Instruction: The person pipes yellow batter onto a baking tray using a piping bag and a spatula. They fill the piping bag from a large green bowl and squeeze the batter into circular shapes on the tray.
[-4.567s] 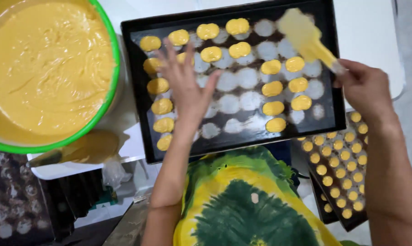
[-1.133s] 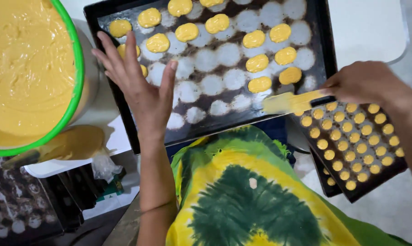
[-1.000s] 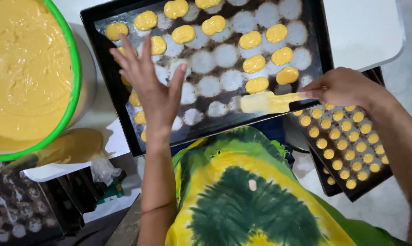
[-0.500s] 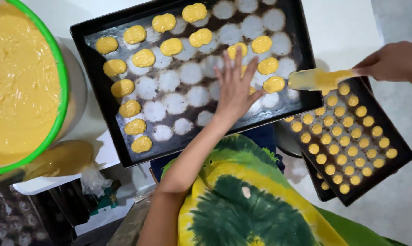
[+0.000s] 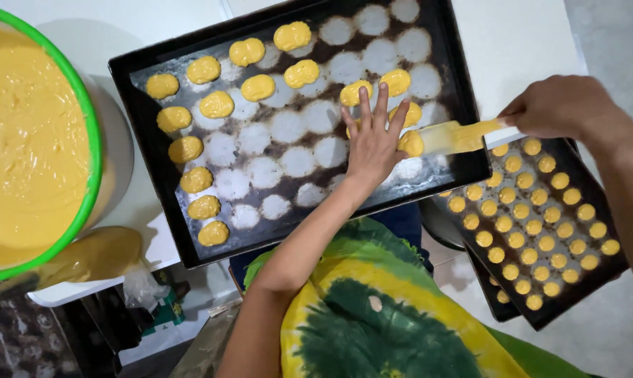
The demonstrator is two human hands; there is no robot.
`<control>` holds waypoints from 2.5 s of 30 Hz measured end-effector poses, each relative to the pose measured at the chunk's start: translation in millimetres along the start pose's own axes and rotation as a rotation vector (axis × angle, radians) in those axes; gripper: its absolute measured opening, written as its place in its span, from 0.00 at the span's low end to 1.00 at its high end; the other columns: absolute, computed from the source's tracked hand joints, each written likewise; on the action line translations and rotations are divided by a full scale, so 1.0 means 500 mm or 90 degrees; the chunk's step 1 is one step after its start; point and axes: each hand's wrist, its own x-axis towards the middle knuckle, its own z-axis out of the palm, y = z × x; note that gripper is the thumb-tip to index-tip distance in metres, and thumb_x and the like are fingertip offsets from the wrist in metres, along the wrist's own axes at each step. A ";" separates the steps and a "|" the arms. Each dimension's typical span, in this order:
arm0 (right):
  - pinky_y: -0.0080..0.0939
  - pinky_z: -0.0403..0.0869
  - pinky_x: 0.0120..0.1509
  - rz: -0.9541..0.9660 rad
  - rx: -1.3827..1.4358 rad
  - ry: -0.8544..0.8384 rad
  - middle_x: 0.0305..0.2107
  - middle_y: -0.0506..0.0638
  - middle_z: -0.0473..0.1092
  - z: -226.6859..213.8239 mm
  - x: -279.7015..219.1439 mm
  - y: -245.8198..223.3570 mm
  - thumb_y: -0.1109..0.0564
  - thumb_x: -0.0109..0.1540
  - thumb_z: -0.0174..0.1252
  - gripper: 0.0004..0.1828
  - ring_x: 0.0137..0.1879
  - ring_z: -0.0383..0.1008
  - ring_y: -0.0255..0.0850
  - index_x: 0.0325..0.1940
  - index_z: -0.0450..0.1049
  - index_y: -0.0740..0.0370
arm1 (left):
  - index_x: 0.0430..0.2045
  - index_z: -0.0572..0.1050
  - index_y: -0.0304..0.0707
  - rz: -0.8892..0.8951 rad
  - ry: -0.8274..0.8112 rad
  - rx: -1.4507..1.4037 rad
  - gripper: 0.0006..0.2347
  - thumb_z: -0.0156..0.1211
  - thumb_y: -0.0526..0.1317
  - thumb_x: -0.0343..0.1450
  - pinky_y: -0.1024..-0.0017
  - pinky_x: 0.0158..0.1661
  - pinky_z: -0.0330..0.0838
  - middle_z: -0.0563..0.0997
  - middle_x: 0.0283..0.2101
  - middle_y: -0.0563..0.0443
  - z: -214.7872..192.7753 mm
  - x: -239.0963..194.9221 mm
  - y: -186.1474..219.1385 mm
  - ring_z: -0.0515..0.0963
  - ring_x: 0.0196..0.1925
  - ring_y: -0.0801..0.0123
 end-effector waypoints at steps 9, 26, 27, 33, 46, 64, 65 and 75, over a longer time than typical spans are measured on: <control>0.68 0.50 0.83 -0.154 0.419 -0.021 0.61 0.48 0.74 0.130 0.065 0.008 0.38 0.62 0.55 0.25 0.65 0.74 0.54 0.58 0.81 0.46 | 0.76 0.45 0.57 -0.001 0.069 0.024 0.51 0.81 0.48 0.61 0.16 0.67 0.43 0.31 0.79 0.35 -0.040 0.000 -0.003 0.31 0.79 0.25; 0.30 0.72 0.33 -0.609 0.763 0.206 0.26 0.50 0.75 -0.047 -0.036 -0.394 0.55 0.67 0.61 0.16 0.26 0.69 0.31 0.57 0.79 0.64 | 0.79 0.55 0.55 -0.318 0.481 -0.241 0.31 0.65 0.54 0.83 0.32 0.86 0.34 0.37 0.84 0.54 -0.570 -0.279 -0.358 0.29 0.88 0.45; 0.31 0.76 0.32 -0.576 0.773 0.191 0.27 0.49 0.76 -0.091 -0.085 -0.457 0.52 0.66 0.62 0.16 0.26 0.72 0.31 0.56 0.80 0.61 | 0.81 0.53 0.53 -0.405 0.519 -0.230 0.31 0.58 0.57 0.85 0.29 0.86 0.32 0.35 0.84 0.59 -0.597 -0.319 -0.383 0.24 0.87 0.54; 0.44 0.71 0.39 -0.708 0.429 0.595 0.37 0.44 0.79 -0.164 -0.154 -0.778 0.55 0.69 0.53 0.19 0.40 0.75 0.40 0.63 0.77 0.43 | 0.79 0.56 0.56 -0.553 0.685 -0.159 0.25 0.56 0.51 0.87 0.33 0.85 0.35 0.40 0.83 0.58 -0.584 -0.455 -0.520 0.30 0.88 0.48; 0.34 0.63 0.27 -0.568 -0.047 0.767 0.39 0.45 0.75 -0.153 -0.132 -0.637 0.69 0.62 0.55 0.34 0.39 0.69 0.42 0.68 0.74 0.38 | 0.79 0.56 0.56 -0.547 0.634 -0.119 0.25 0.56 0.54 0.86 0.22 0.79 0.39 0.38 0.83 0.55 -0.511 -0.450 -0.541 0.31 0.86 0.42; 0.55 0.70 0.66 0.046 0.167 -0.004 0.59 0.47 0.78 0.034 -0.110 -0.041 0.28 0.63 0.46 0.31 0.69 0.71 0.50 0.62 0.81 0.35 | 0.75 0.54 0.52 -0.117 0.126 -0.252 0.39 0.58 0.67 0.72 0.25 0.70 0.37 0.35 0.80 0.40 -0.074 -0.130 -0.168 0.30 0.80 0.35; 0.53 0.72 0.64 0.040 0.121 0.000 0.58 0.46 0.79 0.045 -0.083 -0.037 0.29 0.64 0.46 0.30 0.68 0.73 0.50 0.63 0.81 0.34 | 0.74 0.55 0.52 -0.118 0.095 -0.243 0.41 0.65 0.66 0.68 0.23 0.69 0.36 0.37 0.79 0.38 -0.058 -0.125 -0.163 0.31 0.80 0.33; 0.47 0.76 0.54 -0.015 0.050 0.009 0.50 0.38 0.82 -0.011 -0.098 -0.136 0.39 0.70 0.47 0.20 0.58 0.79 0.45 0.63 0.78 0.28 | 0.73 0.56 0.51 -0.112 0.080 -0.167 0.51 0.84 0.59 0.57 0.20 0.67 0.38 0.35 0.79 0.38 -0.025 -0.132 -0.158 0.31 0.79 0.28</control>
